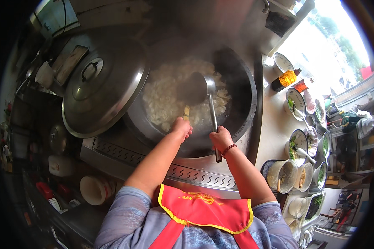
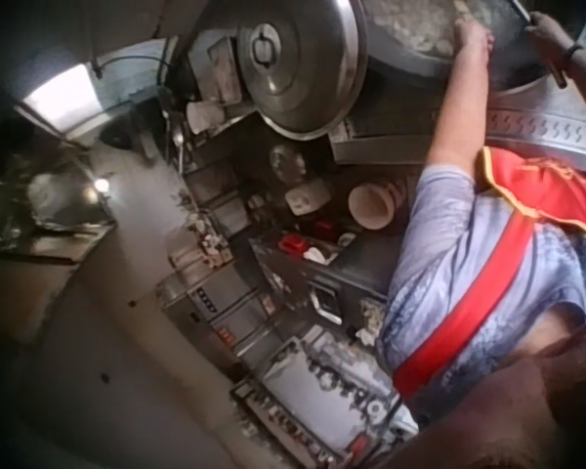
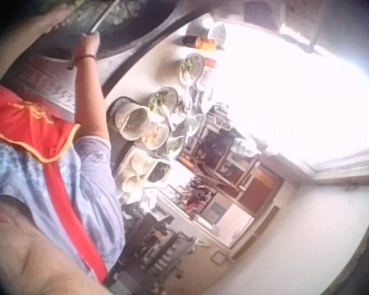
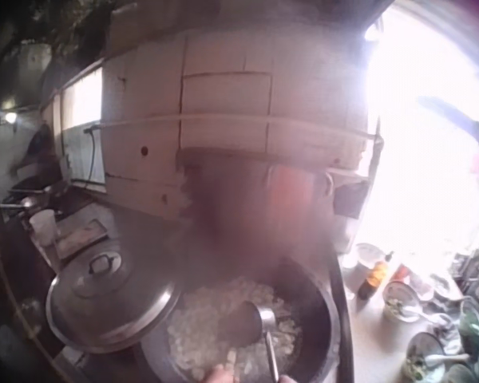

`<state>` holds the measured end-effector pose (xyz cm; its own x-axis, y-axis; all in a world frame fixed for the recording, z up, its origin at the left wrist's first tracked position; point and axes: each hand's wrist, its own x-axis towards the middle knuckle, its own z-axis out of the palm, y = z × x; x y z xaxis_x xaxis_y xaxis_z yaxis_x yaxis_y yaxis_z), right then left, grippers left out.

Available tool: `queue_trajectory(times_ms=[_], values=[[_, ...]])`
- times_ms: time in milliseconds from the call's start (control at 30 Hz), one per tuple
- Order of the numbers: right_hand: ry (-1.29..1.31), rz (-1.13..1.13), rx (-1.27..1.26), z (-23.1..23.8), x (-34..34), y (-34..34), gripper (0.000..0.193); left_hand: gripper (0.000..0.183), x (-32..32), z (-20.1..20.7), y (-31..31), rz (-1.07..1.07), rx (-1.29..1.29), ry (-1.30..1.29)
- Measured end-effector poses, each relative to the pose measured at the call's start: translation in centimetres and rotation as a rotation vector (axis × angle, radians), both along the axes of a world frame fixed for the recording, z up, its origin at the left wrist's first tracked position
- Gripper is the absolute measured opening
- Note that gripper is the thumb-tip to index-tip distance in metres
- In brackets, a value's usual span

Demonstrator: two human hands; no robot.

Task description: The person assembles multiple noodle bowls by adding chopped greens, a yellow crumbly topping, and a white creamy sauce. They then ladle hot broth from a large wok into each bowl and place a spoon in each. The bowls are arranged on a stainless steel counter in a commercial kitchen.

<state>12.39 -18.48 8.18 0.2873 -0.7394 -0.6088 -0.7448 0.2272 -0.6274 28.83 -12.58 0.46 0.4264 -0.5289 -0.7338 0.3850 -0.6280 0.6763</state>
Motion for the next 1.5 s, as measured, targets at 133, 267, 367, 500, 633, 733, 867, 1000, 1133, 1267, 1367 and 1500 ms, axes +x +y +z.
queue_trajectory(times_ms=[133, 267, 367, 500, 633, 733, 867, 1000, 1133, 1267, 1367, 1500], values=[[-0.218, -0.104, 0.253, -1.1, 0.2, 0.7, 0.012, 0.011, 0.0, 0.7, -0.7, -0.03, 0.09, -0.023], [-0.565, -0.322, 0.758, 1.0, -1.1, 0.1, 0.012, 0.012, 0.4, 0.4, 0.4, -0.139, 0.166, -0.313], [-0.732, -0.403, 1.02, 2.3, -4.1, 0.1, 0.016, 0.01, 0.3, 1.8, 2.6, -0.109, 0.055, -0.34], [-0.92, -0.373, 1.082, 4.8, -9.1, 1.7, 0.026, 0.008, -0.2, 4.2, 6.1, -0.057, -0.128, -0.321], [-1.129, -0.394, 1.105, 8.6, -14.2, 3.3, 0.024, 0.006, -2.2, 8.0, 9.6, 0.041, -0.271, -0.288], [-1.232, -0.359, 1.034, 11.6, -17.9, 3.7, 0.025, 0.01, -4.1, 9.0, 12.1, 0.041, -0.291, -0.327], [-1.325, -0.443, 0.838, 14.6, -23.7, 3.4, 0.038, 0.01, -8.5, 8.6, 13.6, 0.04, -0.213, -0.3], [-1.376, -0.485, 0.621, 17.4, -29.3, 1.5, 0.04, 0.012, -12.7, 5.8, 14.9, 0.045, -0.23, -0.253], [-1.35, -0.556, 0.49, 18.9, -34.5, -2.3, 0.04, 0.012, -16.0, 3.2, 15.9, 0.041, -0.225, -0.247], [-1.209, -0.659, 0.321, 20.0, -39.2, -7.5, 0.034, 0.013, -17.4, 1.2, 16.3, 0.017, -0.233, -0.354], [-1.209, -0.685, 0.268, 19.6, -43.1, -11.6, 0.03, 0.014, -17.5, 0.7, 16.0, -0.01, -0.239, -0.363], [-1.085, -0.711, 0.214, 19.2, -45.4, -16.6, 0.013, 0.017, -17.6, 0.1, 16.0, 0.03, -0.219, -0.399]])
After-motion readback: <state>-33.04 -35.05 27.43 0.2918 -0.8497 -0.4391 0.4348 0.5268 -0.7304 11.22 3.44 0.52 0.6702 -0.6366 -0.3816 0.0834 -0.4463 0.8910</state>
